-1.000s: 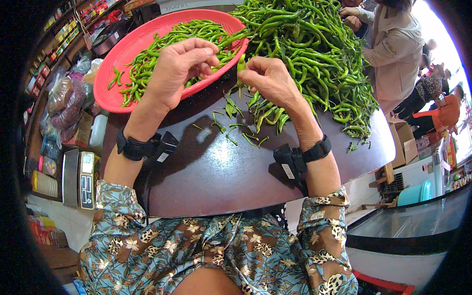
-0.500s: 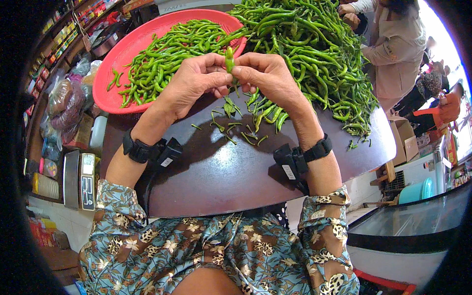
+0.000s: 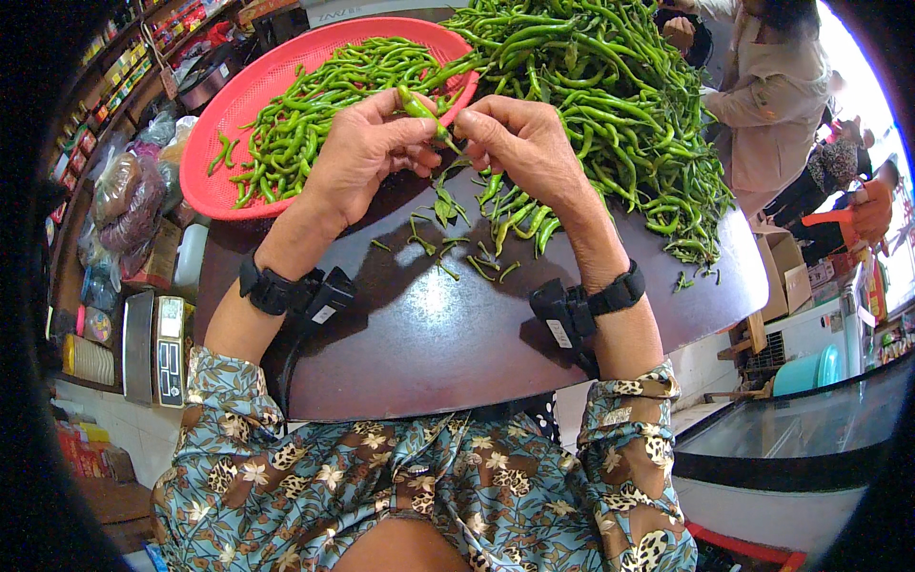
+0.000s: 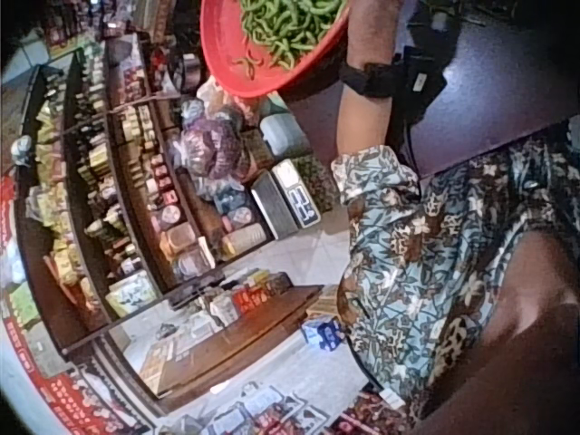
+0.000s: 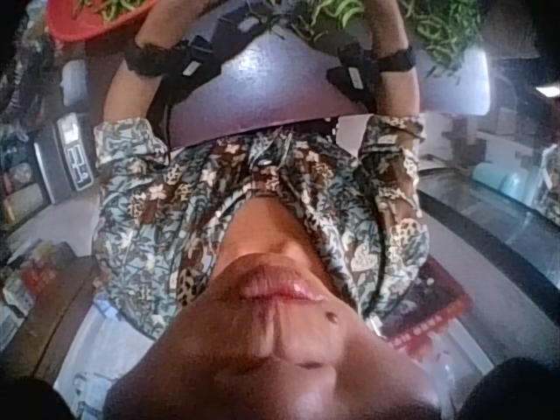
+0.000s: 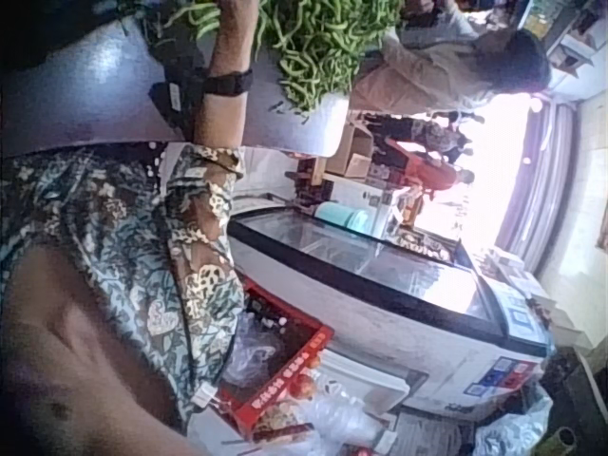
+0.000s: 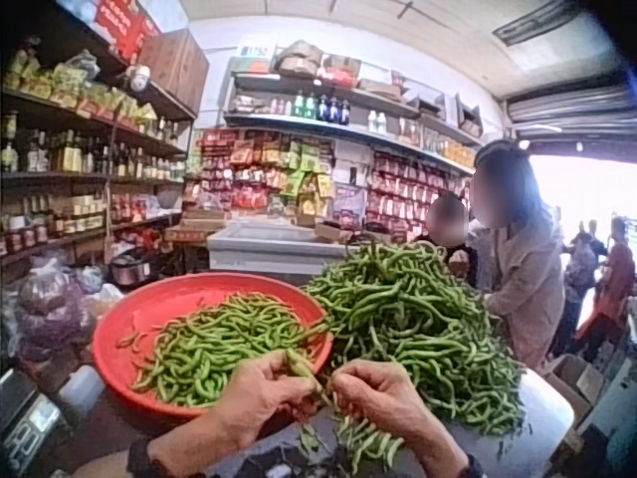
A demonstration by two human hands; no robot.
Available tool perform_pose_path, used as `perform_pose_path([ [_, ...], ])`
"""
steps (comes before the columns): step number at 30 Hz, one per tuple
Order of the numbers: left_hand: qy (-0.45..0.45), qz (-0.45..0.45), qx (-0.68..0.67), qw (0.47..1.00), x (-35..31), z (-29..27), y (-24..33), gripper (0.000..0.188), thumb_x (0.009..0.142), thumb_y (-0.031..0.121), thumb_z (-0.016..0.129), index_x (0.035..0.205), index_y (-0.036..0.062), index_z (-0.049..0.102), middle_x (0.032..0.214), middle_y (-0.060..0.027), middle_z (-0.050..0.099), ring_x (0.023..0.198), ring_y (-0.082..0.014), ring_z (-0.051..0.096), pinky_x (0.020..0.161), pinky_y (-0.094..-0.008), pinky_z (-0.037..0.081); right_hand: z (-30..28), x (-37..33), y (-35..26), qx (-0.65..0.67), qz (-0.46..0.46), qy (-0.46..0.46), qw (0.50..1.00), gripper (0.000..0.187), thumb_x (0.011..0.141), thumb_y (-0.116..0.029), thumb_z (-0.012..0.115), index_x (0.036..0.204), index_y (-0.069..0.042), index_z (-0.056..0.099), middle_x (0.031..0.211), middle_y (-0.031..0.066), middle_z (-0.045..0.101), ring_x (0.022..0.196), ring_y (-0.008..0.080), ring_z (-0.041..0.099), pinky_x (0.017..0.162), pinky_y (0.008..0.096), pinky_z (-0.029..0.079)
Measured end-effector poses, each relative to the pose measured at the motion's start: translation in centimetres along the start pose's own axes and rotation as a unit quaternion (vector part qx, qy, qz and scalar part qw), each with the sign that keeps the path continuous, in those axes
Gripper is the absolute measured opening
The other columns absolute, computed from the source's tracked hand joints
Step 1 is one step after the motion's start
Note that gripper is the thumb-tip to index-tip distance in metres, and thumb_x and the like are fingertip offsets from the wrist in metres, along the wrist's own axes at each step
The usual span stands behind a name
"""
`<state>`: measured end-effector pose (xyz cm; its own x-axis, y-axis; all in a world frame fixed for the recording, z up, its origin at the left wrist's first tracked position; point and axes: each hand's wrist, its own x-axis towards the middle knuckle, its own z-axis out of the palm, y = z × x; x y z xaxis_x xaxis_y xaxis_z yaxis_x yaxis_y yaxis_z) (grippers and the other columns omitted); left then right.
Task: The person repeatedly picks green peppers from a large pile, snaps off the stems by hand, and places the trimmed peppers into a pink colander. The stems are discarded onto the table surface.
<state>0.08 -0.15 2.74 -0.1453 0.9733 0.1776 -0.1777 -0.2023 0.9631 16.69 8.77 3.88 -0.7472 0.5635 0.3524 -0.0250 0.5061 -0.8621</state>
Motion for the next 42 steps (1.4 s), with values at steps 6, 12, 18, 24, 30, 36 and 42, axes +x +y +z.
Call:
perform_pose_path([
  [6, 0.033, 0.014, -0.023, 0.999, 0.13, -0.02, -0.12, 0.013, 0.082, 0.013, 0.062, 0.093, 0.0064, 0.059, 0.079, -0.0026, 0.062, 0.065, -0.0097, 0.060, 0.058, -0.0220, 0.048, 0.47, -0.08, 0.07, -0.034, -0.003, -0.009, 0.999, 0.022, 0.081, -0.022, 0.065, 0.087, -0.001, 0.063, 0.064, -0.0030, 0.055, 0.057, 0.0037, 0.050, 0.051, 0.0189, 0.040],
  [12, 0.027, 0.004, -0.050, 0.998, 0.14, -0.15, -0.01, 0.012, 0.083, 0.015, 0.061, 0.091, 0.0052, 0.060, 0.078, -0.0016, 0.061, 0.066, -0.0080, 0.058, 0.057, -0.0214, 0.047, 0.55, -0.01, 0.40, -0.047, -0.025, 0.015, 0.998, 0.018, 0.082, -0.018, 0.061, 0.084, 0.000, 0.063, 0.061, -0.0023, 0.055, 0.055, 0.0043, 0.050, 0.050, 0.0198, 0.040],
  [18, 0.037, 0.018, -0.085, 0.996, 0.33, -0.67, 0.11, 0.012, 0.084, 0.016, 0.060, 0.088, 0.0045, 0.060, 0.075, -0.0009, 0.059, 0.062, -0.0068, 0.055, 0.055, -0.0209, 0.045, 0.28, -0.18, 0.14, -0.044, -0.039, 0.009, 0.998, 0.019, 0.084, -0.018, 0.058, 0.081, 0.001, 0.063, 0.060, -0.0010, 0.054, 0.055, 0.0057, 0.051, 0.050, 0.0213, 0.041],
  [24, 0.024, 0.013, -0.061, 0.998, 0.42, -0.86, -0.05, 0.012, 0.084, 0.017, 0.060, 0.084, 0.0047, 0.059, 0.071, -0.0010, 0.058, 0.057, -0.0063, 0.054, 0.052, -0.0206, 0.044, 0.26, -0.15, -0.09, -0.023, -0.041, 0.039, 0.998, 0.017, 0.084, -0.015, 0.057, 0.086, 0.001, 0.063, 0.063, -0.0004, 0.056, 0.057, 0.0059, 0.052, 0.052, 0.0208, 0.043],
  [30, 0.039, 0.004, -0.045, 0.998, 0.37, -0.73, -0.12, 0.013, 0.084, 0.017, 0.060, 0.080, 0.0053, 0.059, 0.069, -0.0013, 0.058, 0.056, -0.0060, 0.053, 0.049, -0.0189, 0.042, 0.21, -0.16, -0.02, -0.042, -0.042, 0.038, 0.997, 0.018, 0.084, -0.016, 0.059, 0.089, 0.001, 0.063, 0.067, -0.0002, 0.057, 0.059, 0.0055, 0.053, 0.053, 0.0196, 0.043],
  [36, 0.044, -0.008, -0.010, 0.999, 0.39, -0.65, 0.03, 0.014, 0.084, 0.019, 0.060, 0.083, 0.0049, 0.061, 0.070, -0.0016, 0.059, 0.057, -0.0062, 0.052, 0.051, -0.0188, 0.042, 0.15, -0.15, 0.06, -0.054, -0.052, 0.048, 0.996, 0.018, 0.084, -0.016, 0.059, 0.087, 0.001, 0.063, 0.065, -0.0004, 0.056, 0.058, 0.0054, 0.052, 0.052, 0.0202, 0.043],
  [42, 0.032, -0.003, 0.049, 0.998, 0.23, -0.20, 0.13, 0.016, 0.083, 0.020, 0.061, 0.089, 0.0042, 0.063, 0.070, -0.0020, 0.060, 0.059, -0.0071, 0.053, 0.055, -0.0198, 0.043, 0.02, -0.02, 0.20, -0.070, -0.051, 0.041, 0.995, 0.017, 0.085, -0.016, 0.058, 0.084, 0.001, 0.062, 0.063, -0.0008, 0.055, 0.056, 0.0053, 0.051, 0.051, 0.0205, 0.042],
])
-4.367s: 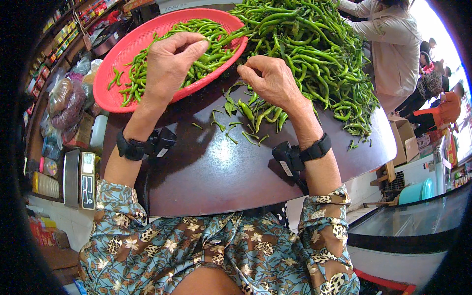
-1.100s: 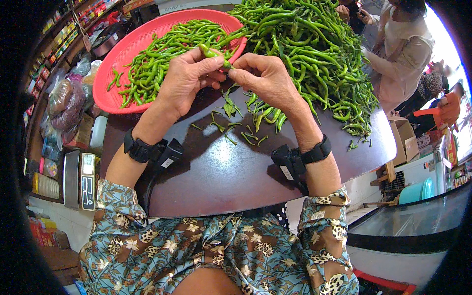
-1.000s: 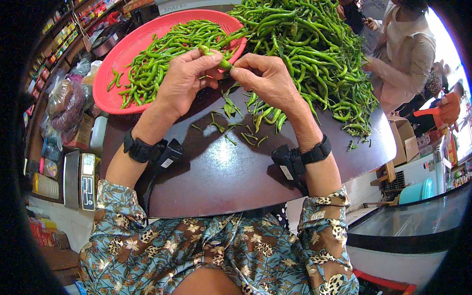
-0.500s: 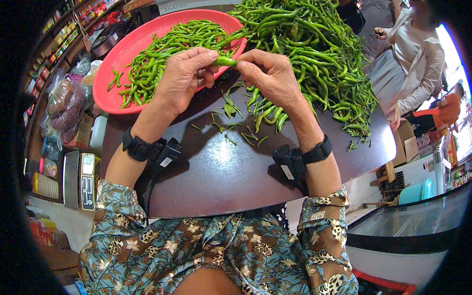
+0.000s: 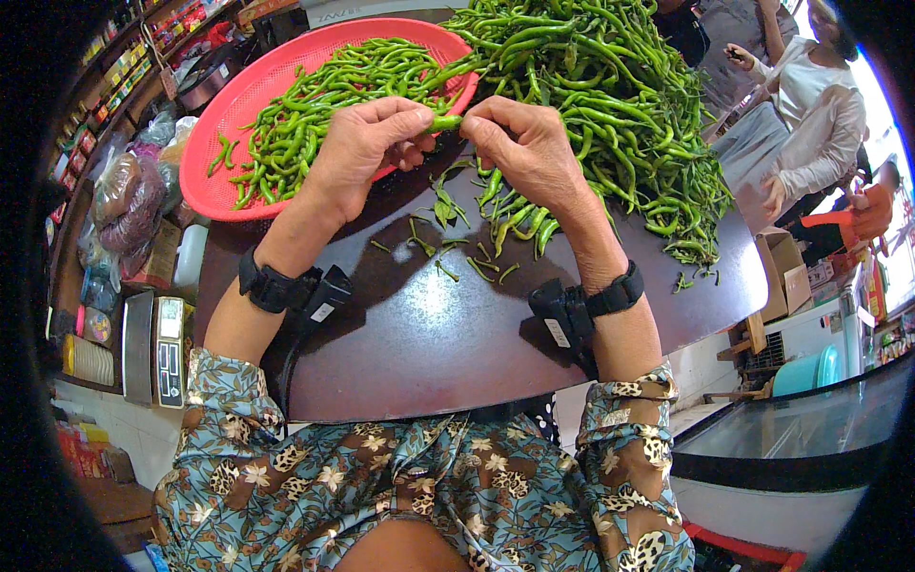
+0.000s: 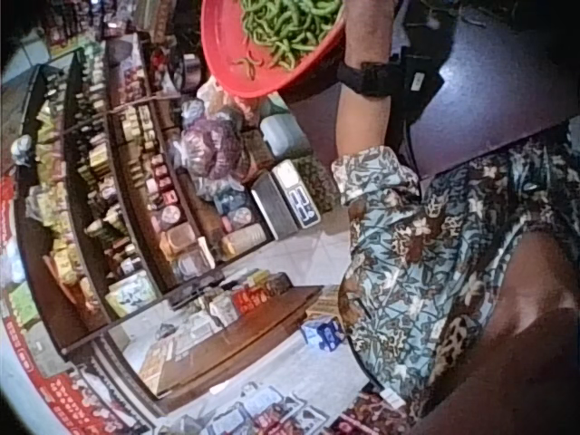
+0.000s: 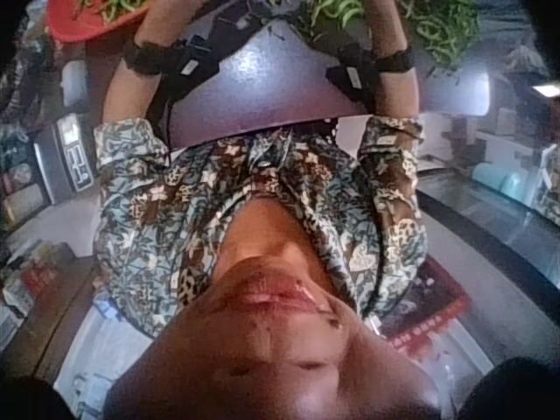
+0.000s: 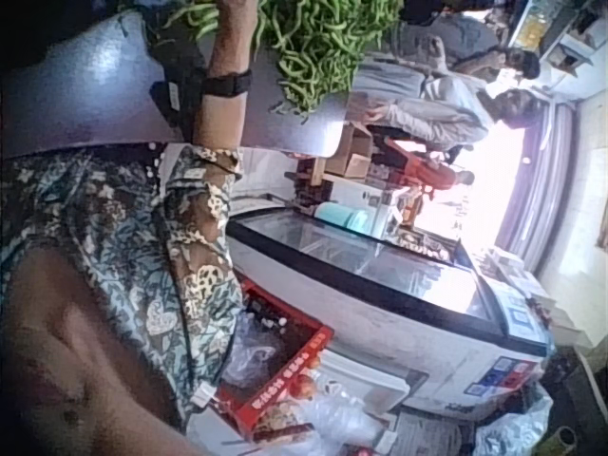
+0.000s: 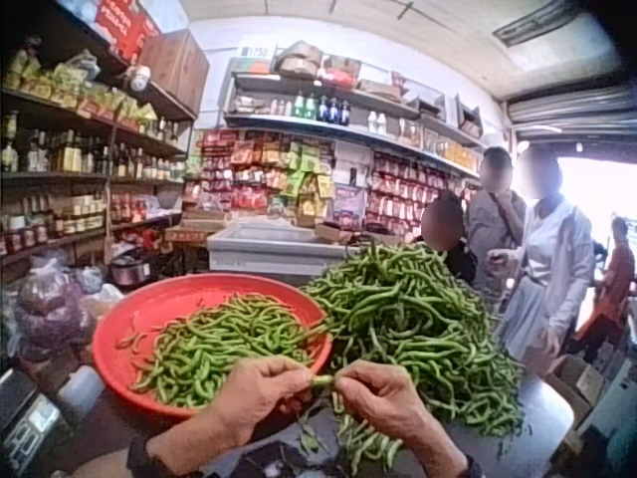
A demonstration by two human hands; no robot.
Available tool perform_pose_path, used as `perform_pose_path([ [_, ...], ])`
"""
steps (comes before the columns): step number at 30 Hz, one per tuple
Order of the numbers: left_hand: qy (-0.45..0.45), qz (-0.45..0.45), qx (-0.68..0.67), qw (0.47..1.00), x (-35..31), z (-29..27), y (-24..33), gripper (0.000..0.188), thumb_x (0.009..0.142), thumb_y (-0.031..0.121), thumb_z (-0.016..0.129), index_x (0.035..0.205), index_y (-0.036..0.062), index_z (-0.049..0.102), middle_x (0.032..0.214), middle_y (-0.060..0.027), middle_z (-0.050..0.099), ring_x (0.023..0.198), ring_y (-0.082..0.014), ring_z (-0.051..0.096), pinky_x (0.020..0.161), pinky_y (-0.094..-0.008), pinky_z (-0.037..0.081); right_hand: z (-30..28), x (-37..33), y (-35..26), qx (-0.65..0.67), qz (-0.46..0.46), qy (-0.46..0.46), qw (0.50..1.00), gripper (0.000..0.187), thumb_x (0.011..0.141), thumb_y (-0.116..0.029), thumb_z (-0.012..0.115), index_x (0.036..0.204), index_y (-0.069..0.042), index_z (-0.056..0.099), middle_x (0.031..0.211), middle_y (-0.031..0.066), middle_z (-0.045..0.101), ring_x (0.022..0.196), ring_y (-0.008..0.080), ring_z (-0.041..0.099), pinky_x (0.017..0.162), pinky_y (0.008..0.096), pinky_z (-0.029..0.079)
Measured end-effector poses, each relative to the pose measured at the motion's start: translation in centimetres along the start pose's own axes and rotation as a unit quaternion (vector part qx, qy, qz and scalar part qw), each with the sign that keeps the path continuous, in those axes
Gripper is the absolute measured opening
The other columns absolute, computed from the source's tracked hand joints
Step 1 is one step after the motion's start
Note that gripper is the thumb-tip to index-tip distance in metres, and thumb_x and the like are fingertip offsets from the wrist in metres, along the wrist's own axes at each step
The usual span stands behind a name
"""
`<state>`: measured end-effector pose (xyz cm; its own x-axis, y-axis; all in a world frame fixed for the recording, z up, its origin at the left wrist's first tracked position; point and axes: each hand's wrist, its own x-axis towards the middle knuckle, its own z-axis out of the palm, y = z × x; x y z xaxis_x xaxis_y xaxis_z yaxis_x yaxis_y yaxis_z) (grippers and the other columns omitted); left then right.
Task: The person repeatedly picks green peppers from a large pile, snaps off the stems by hand, and places the trimmed peppers into a pink colander. The stems are discarded onto the table surface.
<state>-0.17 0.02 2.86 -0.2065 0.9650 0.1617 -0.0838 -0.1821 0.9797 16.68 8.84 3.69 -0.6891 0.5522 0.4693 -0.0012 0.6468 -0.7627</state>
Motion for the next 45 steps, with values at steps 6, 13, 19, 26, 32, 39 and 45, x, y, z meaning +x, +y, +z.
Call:
perform_pose_path([
  [6, -0.010, 0.000, 0.007, 1.000, -0.07, 0.05, -0.04, 0.016, 0.084, 0.019, 0.060, 0.089, 0.0034, 0.063, 0.069, -0.0023, 0.059, 0.059, -0.0077, 0.053, 0.054, -0.0191, 0.042, 0.02, -0.04, 0.17, -0.002, 0.000, -0.003, 1.000, 0.018, 0.085, -0.016, 0.057, 0.085, 0.001, 0.062, 0.064, -0.0008, 0.055, 0.057, 0.0052, 0.051, 0.051, 0.0204, 0.041],
  [13, -0.024, 0.005, 0.020, 1.000, 0.03, -0.13, -0.25, 0.019, 0.087, 0.020, 0.056, 0.086, 0.0021, 0.062, 0.063, -0.0015, 0.056, 0.054, -0.0068, 0.050, 0.050, -0.0188, 0.040, 0.06, -0.02, 0.61, -0.003, -0.009, -0.027, 1.000, 0.019, 0.087, -0.018, 0.056, 0.087, 0.001, 0.061, 0.064, -0.0012, 0.055, 0.057, 0.0048, 0.050, 0.052, 0.0200, 0.041],
  [19, -0.016, 0.002, -0.010, 1.000, 0.10, -0.13, -0.37, 0.025, 0.089, 0.025, 0.052, 0.084, 0.0018, 0.061, 0.061, -0.0014, 0.054, 0.053, -0.0069, 0.050, 0.047, -0.0199, 0.039, -0.22, -0.02, 0.41, -0.020, -0.017, -0.041, 0.999, 0.021, 0.088, -0.019, 0.053, 0.083, 0.001, 0.059, 0.064, -0.0008, 0.054, 0.057, 0.0048, 0.051, 0.052, 0.0192, 0.041],
  [26, 0.051, 0.001, -0.005, 0.999, 0.22, -0.23, -0.46, 0.031, 0.089, 0.031, 0.051, 0.083, 0.0034, 0.062, 0.070, -0.0030, 0.059, 0.056, -0.0083, 0.052, 0.053, -0.0213, 0.043, -0.43, -0.08, 0.19, -0.004, 0.005, -0.040, 0.999, 0.024, 0.089, -0.018, 0.050, 0.076, 0.001, 0.057, 0.060, -0.0004, 0.052, 0.053, 0.0056, 0.048, 0.051, 0.0202, 0.039],
  [32, 0.053, 0.026, 0.025, 0.998, 0.22, -0.27, -0.55, 0.028, 0.088, 0.029, 0.052, 0.085, 0.0038, 0.063, 0.078, -0.0034, 0.063, 0.068, -0.0087, 0.056, 0.062, -0.0214, 0.044, -0.59, -0.14, 0.15, -0.005, 0.020, -0.057, 0.998, 0.027, 0.089, -0.018, 0.049, 0.071, 0.001, 0.055, 0.059, 0.0003, 0.051, 0.052, 0.0067, 0.047, 0.051, 0.0213, 0.039],
  [39, -0.051, 0.079, 0.082, 0.992, 0.12, 0.22, -0.57, 0.019, 0.084, 0.015, 0.058, 0.095, 0.0004, 0.063, 0.083, -0.0021, 0.063, 0.075, -0.0070, 0.057, 0.069, -0.0211, 0.045, -0.53, -0.16, -0.01, -0.002, 0.024, -0.061, 0.998, 0.031, 0.090, -0.021, 0.048, 0.069, 0.000, 0.055, 0.056, 0.0001, 0.051, 0.051, 0.0065, 0.047, 0.049, 0.0207, 0.038],
  [45, -0.071, 0.066, 0.116, 0.989, -0.23, 0.51, -0.59, 0.017, 0.084, 0.010, 0.058, 0.097, -0.0010, 0.062, 0.079, -0.0013, 0.061, 0.071, -0.0063, 0.055, 0.066, -0.0192, 0.045, -0.50, -0.09, 0.00, 0.013, 0.045, -0.054, 0.997, 0.029, 0.089, -0.021, 0.050, 0.073, 0.000, 0.059, 0.057, -0.0006, 0.051, 0.052, 0.0052, 0.048, 0.048, 0.0194, 0.036],
])
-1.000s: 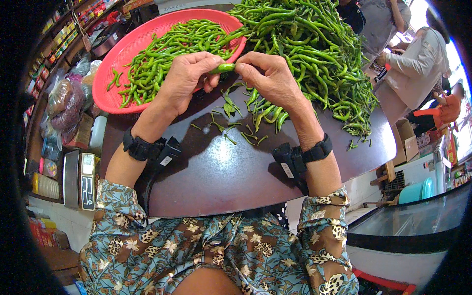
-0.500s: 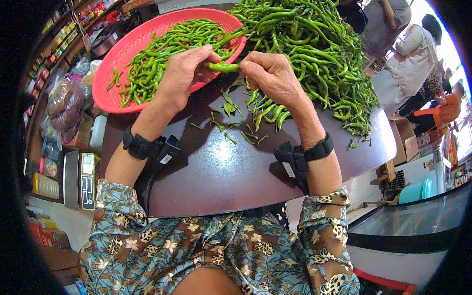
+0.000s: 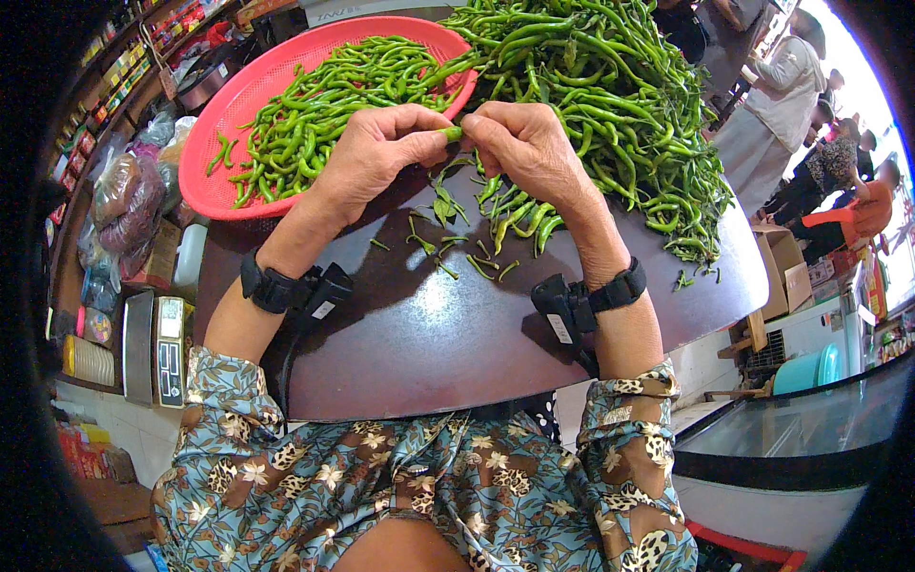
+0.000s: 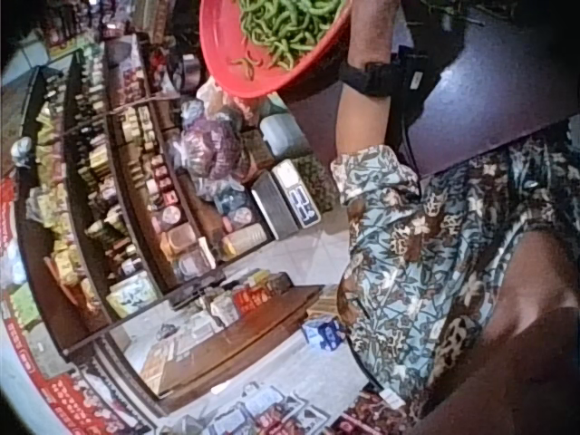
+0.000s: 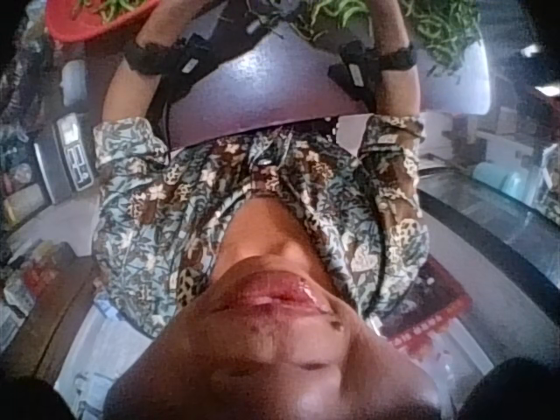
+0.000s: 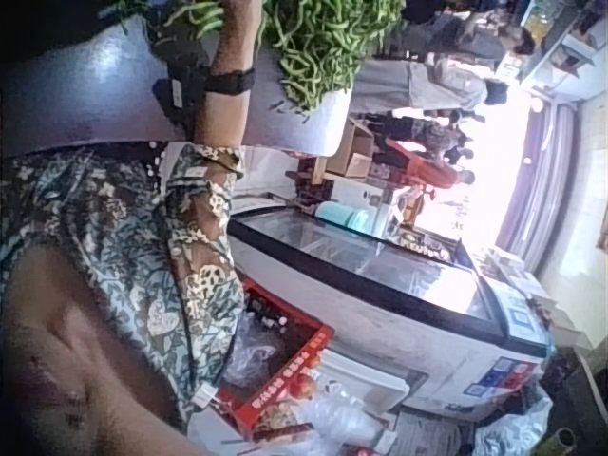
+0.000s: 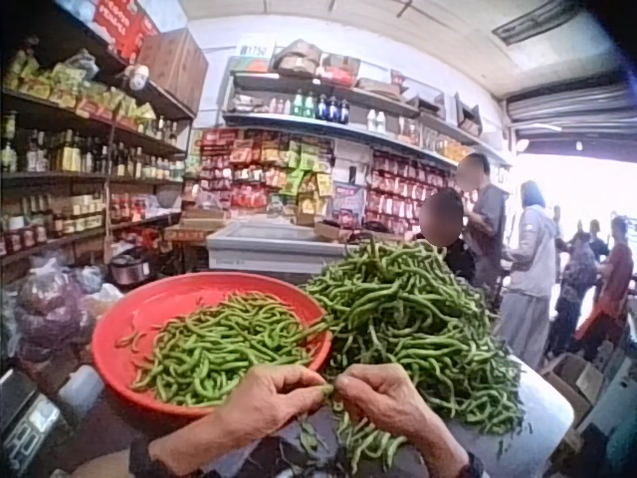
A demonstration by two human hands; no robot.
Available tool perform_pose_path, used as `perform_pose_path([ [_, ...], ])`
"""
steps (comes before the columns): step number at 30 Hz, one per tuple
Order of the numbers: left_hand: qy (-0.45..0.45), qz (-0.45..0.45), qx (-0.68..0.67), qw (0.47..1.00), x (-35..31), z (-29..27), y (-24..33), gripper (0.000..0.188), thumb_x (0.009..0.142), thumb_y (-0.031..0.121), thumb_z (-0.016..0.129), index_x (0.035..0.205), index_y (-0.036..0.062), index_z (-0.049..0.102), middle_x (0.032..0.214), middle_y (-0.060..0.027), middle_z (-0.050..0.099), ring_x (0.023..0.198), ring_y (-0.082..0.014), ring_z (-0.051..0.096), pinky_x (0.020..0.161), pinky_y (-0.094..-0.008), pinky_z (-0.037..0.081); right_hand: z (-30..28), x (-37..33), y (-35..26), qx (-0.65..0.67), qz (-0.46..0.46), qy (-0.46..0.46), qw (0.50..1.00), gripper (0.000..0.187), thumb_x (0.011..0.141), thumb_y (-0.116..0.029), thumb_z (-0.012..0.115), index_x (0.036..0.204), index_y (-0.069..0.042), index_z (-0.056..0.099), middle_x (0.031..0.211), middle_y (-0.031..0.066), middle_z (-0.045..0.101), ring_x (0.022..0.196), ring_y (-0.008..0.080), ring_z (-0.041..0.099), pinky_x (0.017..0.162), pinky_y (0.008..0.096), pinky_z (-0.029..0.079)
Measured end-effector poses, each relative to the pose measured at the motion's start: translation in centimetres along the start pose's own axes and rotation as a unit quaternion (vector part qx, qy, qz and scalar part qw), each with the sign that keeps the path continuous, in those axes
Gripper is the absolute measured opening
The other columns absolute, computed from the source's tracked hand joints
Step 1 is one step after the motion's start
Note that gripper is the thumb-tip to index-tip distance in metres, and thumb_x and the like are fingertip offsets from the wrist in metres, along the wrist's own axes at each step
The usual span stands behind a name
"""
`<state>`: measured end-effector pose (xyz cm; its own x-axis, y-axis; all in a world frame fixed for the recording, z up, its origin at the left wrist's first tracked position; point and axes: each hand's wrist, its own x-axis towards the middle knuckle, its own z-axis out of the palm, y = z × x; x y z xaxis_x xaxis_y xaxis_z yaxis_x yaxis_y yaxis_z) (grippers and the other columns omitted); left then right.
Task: The person repeatedly picks green peppers from a large pile, snaps off the stems by hand, and places the trimmed peppers into a pink colander. The stems are discarded onto the table surface.
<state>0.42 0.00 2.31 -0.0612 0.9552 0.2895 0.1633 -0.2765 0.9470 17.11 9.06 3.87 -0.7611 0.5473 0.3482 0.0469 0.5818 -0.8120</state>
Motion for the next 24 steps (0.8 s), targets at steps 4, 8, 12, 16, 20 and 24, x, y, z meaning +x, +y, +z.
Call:
perform_pose_path([
  [4, -0.001, -0.002, -0.026, 1.000, 0.02, -0.09, 0.07, 0.017, 0.084, 0.010, 0.058, 0.097, -0.0010, 0.062, 0.077, -0.0008, 0.060, 0.069, -0.0061, 0.053, 0.064, -0.0192, 0.044, 0.19, -0.06, -0.13, 0.004, -0.002, 0.003, 1.000, 0.022, 0.087, -0.018, 0.053, 0.078, 0.001, 0.061, 0.059, -0.0014, 0.052, 0.053, 0.0047, 0.049, 0.049, 0.0191, 0.038],
  [8, 0.000, -0.001, -0.010, 1.000, -0.03, -0.10, 0.09, 0.017, 0.084, 0.010, 0.059, 0.096, -0.0011, 0.062, 0.076, -0.0004, 0.060, 0.068, -0.0059, 0.052, 0.063, -0.0193, 0.044, 0.06, -0.12, -0.31, -0.017, -0.003, -0.011, 1.000, 0.019, 0.086, -0.016, 0.054, 0.082, 0.001, 0.062, 0.061, -0.0018, 0.053, 0.054, 0.0045, 0.049, 0.050, 0.0189, 0.040],
  [12, -0.001, 0.002, 0.017, 1.000, 0.01, -0.21, 0.11, 0.017, 0.083, 0.011, 0.059, 0.095, -0.0003, 0.063, 0.076, 0.0006, 0.059, 0.067, -0.0052, 0.052, 0.063, -0.0191, 0.044, 0.05, -0.20, -0.38, -0.008, 0.015, -0.014, 1.000, 0.020, 0.082, -0.018, 0.056, 0.081, 0.000, 0.063, 0.058, -0.0014, 0.051, 0.054, 0.0053, 0.048, 0.050, 0.0209, 0.038],
  [16, -0.004, 0.015, 0.044, 0.999, 0.00, -0.39, 0.03, 0.015, 0.083, 0.011, 0.060, 0.093, 0.0008, 0.064, 0.076, 0.0020, 0.059, 0.067, -0.0042, 0.051, 0.062, -0.0183, 0.043, -0.03, -0.22, -0.32, 0.001, 0.009, -0.030, 1.000, 0.020, 0.083, -0.018, 0.056, 0.081, 0.000, 0.063, 0.058, -0.0012, 0.051, 0.054, 0.0053, 0.048, 0.049, 0.0208, 0.038],
  [20, -0.012, 0.026, 0.062, 0.998, 0.03, -0.53, 0.03, 0.014, 0.082, 0.010, 0.061, 0.092, 0.0011, 0.064, 0.077, 0.0026, 0.059, 0.069, -0.0035, 0.051, 0.063, -0.0176, 0.042, -0.07, -0.23, -0.17, 0.000, 0.005, -0.040, 0.999, 0.020, 0.083, -0.019, 0.055, 0.081, 0.000, 0.063, 0.058, -0.0010, 0.052, 0.054, 0.0054, 0.048, 0.049, 0.0210, 0.038],
  [24, -0.017, 0.038, 0.079, 0.996, -0.01, -0.62, 0.14, 0.014, 0.082, 0.010, 0.062, 0.091, 0.0009, 0.064, 0.078, 0.0024, 0.060, 0.071, -0.0035, 0.052, 0.064, -0.0178, 0.043, -0.19, -0.25, -0.08, 0.006, 0.011, -0.054, 0.998, 0.021, 0.083, -0.019, 0.056, 0.079, 0.000, 0.063, 0.058, -0.0010, 0.052, 0.053, 0.0055, 0.049, 0.048, 0.0209, 0.038],
])
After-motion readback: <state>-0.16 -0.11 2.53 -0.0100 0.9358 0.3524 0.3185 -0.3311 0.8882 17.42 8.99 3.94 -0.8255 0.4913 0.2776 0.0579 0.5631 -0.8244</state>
